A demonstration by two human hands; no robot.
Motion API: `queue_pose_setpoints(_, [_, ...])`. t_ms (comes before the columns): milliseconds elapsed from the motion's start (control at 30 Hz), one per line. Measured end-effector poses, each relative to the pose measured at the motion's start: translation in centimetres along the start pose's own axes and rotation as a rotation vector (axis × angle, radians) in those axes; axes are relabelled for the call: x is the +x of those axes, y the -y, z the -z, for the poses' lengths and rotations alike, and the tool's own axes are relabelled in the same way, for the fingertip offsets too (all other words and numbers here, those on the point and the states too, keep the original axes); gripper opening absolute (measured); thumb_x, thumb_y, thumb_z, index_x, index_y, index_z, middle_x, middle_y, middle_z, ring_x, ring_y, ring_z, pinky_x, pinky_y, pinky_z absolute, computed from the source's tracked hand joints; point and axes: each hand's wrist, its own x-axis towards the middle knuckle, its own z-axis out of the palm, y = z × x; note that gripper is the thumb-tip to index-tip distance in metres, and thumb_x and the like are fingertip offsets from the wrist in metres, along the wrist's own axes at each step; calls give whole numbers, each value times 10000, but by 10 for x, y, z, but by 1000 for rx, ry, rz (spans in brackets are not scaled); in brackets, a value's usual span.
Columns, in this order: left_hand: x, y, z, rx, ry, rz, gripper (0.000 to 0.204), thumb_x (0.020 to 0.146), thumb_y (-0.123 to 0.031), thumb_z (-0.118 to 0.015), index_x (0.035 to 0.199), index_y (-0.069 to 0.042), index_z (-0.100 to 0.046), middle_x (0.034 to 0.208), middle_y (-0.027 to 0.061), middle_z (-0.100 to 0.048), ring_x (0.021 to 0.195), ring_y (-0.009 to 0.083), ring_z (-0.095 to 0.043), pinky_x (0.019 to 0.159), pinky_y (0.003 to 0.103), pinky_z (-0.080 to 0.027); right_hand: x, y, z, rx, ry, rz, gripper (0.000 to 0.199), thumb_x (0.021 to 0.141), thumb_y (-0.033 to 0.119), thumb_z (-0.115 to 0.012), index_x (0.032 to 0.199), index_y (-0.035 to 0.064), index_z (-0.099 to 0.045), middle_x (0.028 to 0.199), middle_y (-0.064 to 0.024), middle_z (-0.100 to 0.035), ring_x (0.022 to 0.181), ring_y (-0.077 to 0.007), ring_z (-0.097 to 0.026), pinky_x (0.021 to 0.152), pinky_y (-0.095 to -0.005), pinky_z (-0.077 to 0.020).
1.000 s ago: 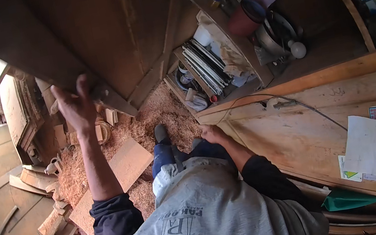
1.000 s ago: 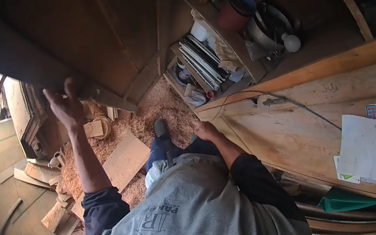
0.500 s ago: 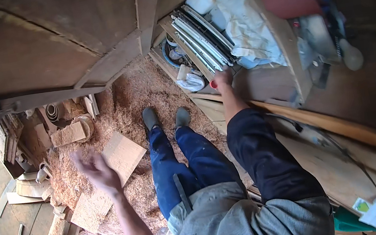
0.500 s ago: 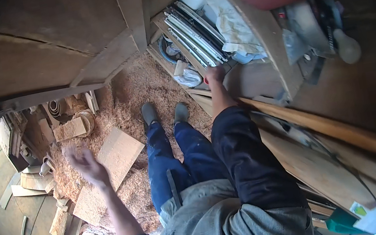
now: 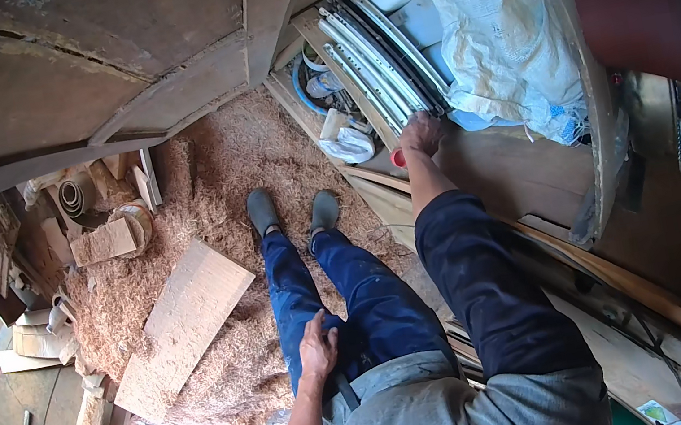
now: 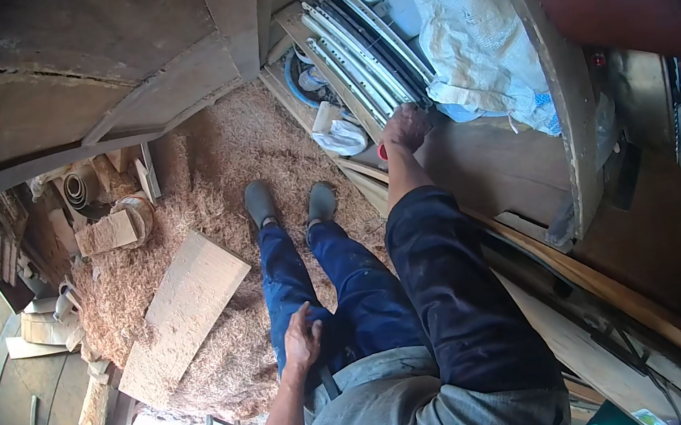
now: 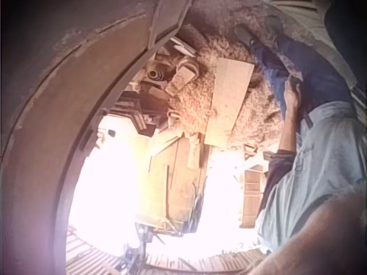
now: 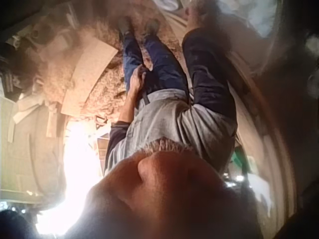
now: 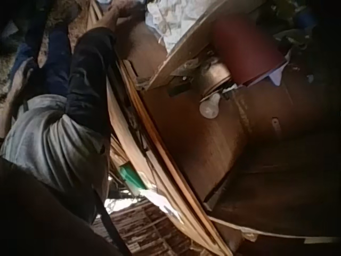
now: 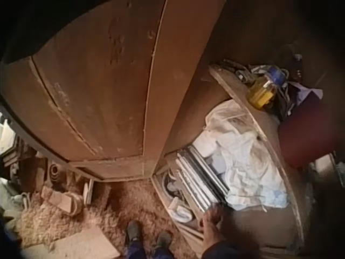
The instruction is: The person attaches metal slides to wooden panels using a power drill, handles a wooden drawer box, and then retrieves more metal slides from a storage unit.
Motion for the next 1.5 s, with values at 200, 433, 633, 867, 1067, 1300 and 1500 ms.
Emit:
queue_pose_setpoints(200, [23, 17, 19, -111, -153, 19, 427, 901, -112, -616, 1304, -8, -524, 1117, 208, -640, 933, 297, -673, 829, 391, -545, -14, 13, 25, 130, -196, 117, 199, 980, 298, -506, 1077, 142, -581, 1153, -112, -562, 1056, -311, -594, 833, -491, -501])
queue_pose_setpoints(433, [106, -46, 45, -266, -41, -113, 403, 954, -235, -585, 1257, 29, -554, 1130, 179, -660, 1082, 242, -635, 928, 350, -491, -46, -5, 9, 723, 47, 394, 196, 1008, 214, -493, 1081, 50, -572, 876, -80, -627, 762, -261, -615, 557, -354, -488])
queue_pose_setpoints(633, [212, -153, 100, -302, -35, -326, 641, 974, -481, -509, 1339, 44, -480, 1190, 212, -637, 1131, 274, -616, 957, 373, -462, -187, -14, 72, 1347, 929, -9, 189, 1006, 124, -492, 1154, 54, -586, 872, -70, -628, 785, -191, -667, 665, -301, -560])
queue_pose_setpoints(867, [224, -187, 98, -1092, 185, 67, 429, 1038, -305, -456, 1343, -3, -457, 803, 62, -584, 638, 160, -582, 581, 308, -499, -240, -44, 86, 1109, 1467, 128, 278, 954, 100, -566, 1210, -5, -539, 1028, -120, -672, 872, -209, -677, 752, -343, -556])
queue_pose_setpoints(1067, [186, -85, 86, -1014, 89, 246, 258, 1049, -263, -434, 1227, -94, -511, 662, -25, -437, 481, 82, -392, 431, 249, -354, -140, -37, 2, 301, 707, 735, 161, 886, 91, -566, 968, 24, -688, 877, -97, -681, 892, -208, -653, 814, -344, -508])
queue_pose_setpoints(1300, [92, 51, 75, -1156, 59, 668, 272, 1036, -296, -444, 1226, -113, -512, 685, 1, -462, 453, 93, -363, 401, 253, -347, -11, -6, -20, 229, -92, 169, 263, 853, 196, -566, 1075, 131, -692, 1093, -144, -685, 1028, -318, -641, 879, -408, -504])
queue_pose_setpoints(1500, [48, 75, 60, -1324, -24, 753, 286, 1026, -321, -450, 1246, -148, -507, 739, 25, -507, 470, 90, -368, 433, 249, -364, -25, 21, -17, 26, -133, 176, 198, 880, 262, -568, 1006, 186, -701, 1023, -125, -683, 939, -296, -652, 817, -430, -514])
